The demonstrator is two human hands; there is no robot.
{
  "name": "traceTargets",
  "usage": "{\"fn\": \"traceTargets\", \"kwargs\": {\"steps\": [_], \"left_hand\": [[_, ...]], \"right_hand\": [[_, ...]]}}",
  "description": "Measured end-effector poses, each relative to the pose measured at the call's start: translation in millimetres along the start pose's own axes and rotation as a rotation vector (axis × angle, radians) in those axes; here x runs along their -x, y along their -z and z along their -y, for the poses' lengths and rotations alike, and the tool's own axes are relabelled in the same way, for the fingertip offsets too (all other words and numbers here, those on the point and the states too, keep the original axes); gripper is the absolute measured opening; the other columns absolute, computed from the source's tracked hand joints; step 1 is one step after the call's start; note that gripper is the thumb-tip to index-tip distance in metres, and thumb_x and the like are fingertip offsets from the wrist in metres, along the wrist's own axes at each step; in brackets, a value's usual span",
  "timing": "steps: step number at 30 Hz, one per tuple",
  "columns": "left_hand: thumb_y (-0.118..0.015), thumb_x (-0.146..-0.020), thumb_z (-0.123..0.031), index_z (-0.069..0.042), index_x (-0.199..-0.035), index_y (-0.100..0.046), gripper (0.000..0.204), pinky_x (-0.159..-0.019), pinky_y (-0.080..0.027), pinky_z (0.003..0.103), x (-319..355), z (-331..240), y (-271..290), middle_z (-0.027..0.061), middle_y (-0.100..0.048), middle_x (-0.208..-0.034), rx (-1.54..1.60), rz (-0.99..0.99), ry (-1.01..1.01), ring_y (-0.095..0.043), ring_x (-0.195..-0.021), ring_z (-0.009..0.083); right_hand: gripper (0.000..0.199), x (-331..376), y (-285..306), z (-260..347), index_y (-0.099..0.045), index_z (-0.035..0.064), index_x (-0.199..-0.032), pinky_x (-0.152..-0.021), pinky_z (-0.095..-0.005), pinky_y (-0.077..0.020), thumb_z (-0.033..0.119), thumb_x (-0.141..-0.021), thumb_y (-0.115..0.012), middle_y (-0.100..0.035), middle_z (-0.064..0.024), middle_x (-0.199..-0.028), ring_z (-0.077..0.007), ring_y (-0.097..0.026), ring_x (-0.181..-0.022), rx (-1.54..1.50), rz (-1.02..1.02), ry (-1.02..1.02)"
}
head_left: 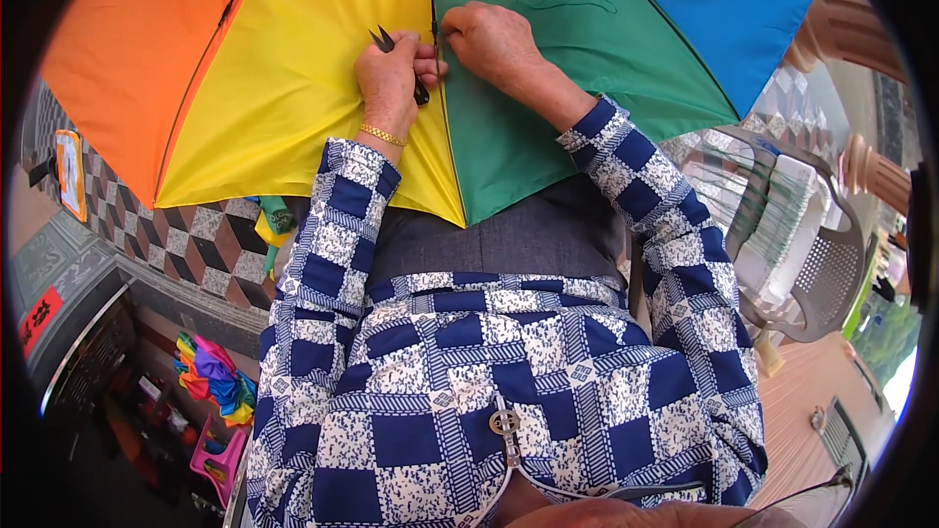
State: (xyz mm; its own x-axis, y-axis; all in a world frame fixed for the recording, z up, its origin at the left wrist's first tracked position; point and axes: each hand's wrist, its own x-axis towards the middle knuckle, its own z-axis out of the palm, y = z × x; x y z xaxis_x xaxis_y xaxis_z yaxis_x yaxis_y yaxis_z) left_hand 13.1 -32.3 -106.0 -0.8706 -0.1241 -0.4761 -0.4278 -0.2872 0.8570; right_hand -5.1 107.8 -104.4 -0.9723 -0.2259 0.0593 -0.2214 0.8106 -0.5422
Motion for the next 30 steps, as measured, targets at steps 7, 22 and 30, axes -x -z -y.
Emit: {"fn": "traceTargets", "kwargs": {"steps": [7,22,30], "left_hand": [[-0.055,-0.086,-0.011,0.001,-0.088,-0.053,0.012,-0.039,-0.041,0.025,-2.0,-2.0,-5.0,0.0069,-0.056,-0.065,-0.052,0.012,0.01,-0.055,-0.045,0.0157],[-0.052,-0.086,-0.013,0.0,-0.087,-0.05,0.013,-0.035,-0.04,0.024,5.0,-2.4,-6.5,0.0075,-0.054,-0.067,0.044,-0.022,-0.079,-0.057,-0.043,0.0165],[-0.048,-0.087,-0.014,-0.001,-0.087,-0.048,0.014,-0.035,-0.042,0.025,6.6,0.4,-7.0,0.0084,-0.054,-0.069,0.06,-0.1,-0.097,-0.057,-0.043,0.0176]], "right_hand": [[0.014,-2.9,-10.2,-4.2,-0.067,0.0113,-0.082,-0.068,-0.0395,-0.0485,0.019,-0.077,-0.056,-0.062,-0.008,-0.082,-0.0284,-0.061,-0.077,-0.117,-0.118,0.082],[0.012,4.6,13.7,3.4,-0.057,0.0047,-0.079,-0.063,-0.0419,-0.047,0.015,-0.073,-0.059,-0.056,-0.0109,-0.074,-0.032,-0.058,-0.071,0.15,-0.197,0.323],[0.011,5.2,2.6,0.3,-0.059,0.0031,-0.069,-0.061,-0.041,-0.0475,0.014,-0.07,-0.057,-0.058,-0.0127,-0.07,-0.0309,-0.059,-0.068,0.043,-0.011,0.151]]}}
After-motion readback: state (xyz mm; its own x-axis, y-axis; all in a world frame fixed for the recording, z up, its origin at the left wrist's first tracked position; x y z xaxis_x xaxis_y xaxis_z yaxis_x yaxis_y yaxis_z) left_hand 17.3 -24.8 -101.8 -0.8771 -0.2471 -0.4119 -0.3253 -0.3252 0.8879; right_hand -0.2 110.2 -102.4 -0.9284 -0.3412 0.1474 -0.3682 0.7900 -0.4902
